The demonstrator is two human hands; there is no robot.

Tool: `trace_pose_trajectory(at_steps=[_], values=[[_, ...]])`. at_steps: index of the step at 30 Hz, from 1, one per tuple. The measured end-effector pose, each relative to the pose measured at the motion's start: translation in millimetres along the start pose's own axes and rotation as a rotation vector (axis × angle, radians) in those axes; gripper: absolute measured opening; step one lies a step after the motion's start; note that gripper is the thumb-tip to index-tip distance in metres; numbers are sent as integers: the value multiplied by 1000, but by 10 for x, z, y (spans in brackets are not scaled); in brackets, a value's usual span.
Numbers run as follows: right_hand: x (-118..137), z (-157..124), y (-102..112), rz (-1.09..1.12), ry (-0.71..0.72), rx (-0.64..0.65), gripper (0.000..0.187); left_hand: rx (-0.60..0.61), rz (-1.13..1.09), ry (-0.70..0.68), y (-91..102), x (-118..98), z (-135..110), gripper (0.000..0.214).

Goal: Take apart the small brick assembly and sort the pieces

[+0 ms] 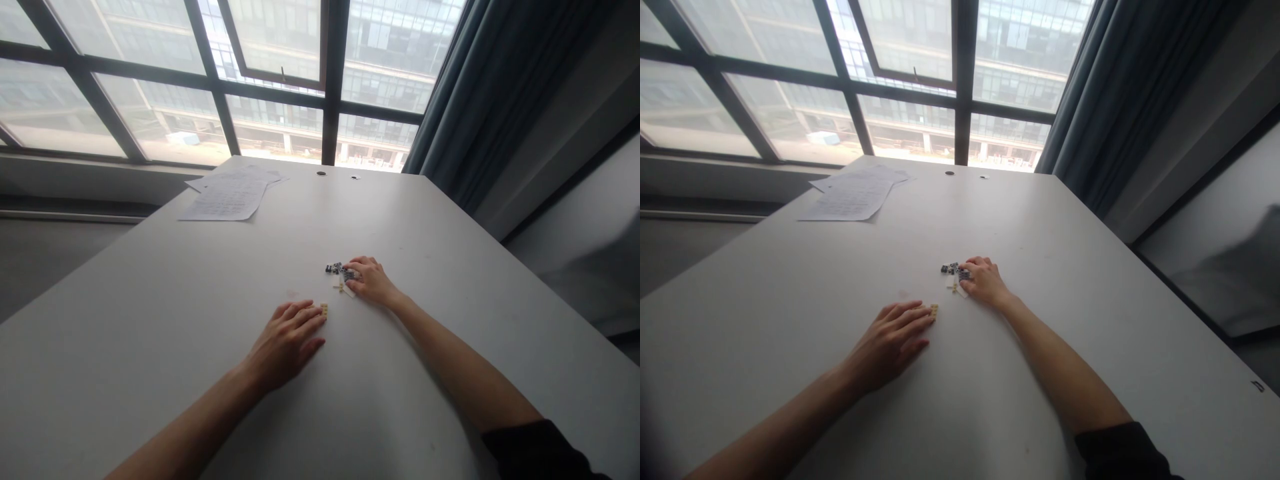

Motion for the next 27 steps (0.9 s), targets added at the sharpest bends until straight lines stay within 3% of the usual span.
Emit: trace_pose_trajectory(at_steps=[6, 10, 13, 16, 21, 24, 27], values=[[49, 35, -14, 8, 5, -13, 31, 6, 2, 0, -9, 6, -1, 32], [138, -21, 65, 140, 26, -72, 28, 1, -9, 2, 2, 1, 0, 31], [215, -109, 123, 402, 8, -87, 28, 7, 0, 0, -9, -2, -3, 31], [273, -234, 50, 821, -117, 5, 27, -52, -2, -10, 50, -17, 0, 32], [596, -537, -188, 1515, -339, 222, 25, -367, -58, 60, 407, 1, -17, 35], [862, -689, -297, 1727, -370, 346, 20, -493, -112, 99, 548, 11, -35, 33], [1014, -771, -380, 1805, -393, 398, 19, -544, -165, 73, 593, -14, -47, 25]])
Point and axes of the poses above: each hand's wrist, its own z-axis towards the middle knuckle, its own y-axis out of the back of the hand, x = y × z, the point moved 9 cm from there along z, towards the middle knuckle, and after that the axes turned 1 degree about z, right-handed, at the moved point
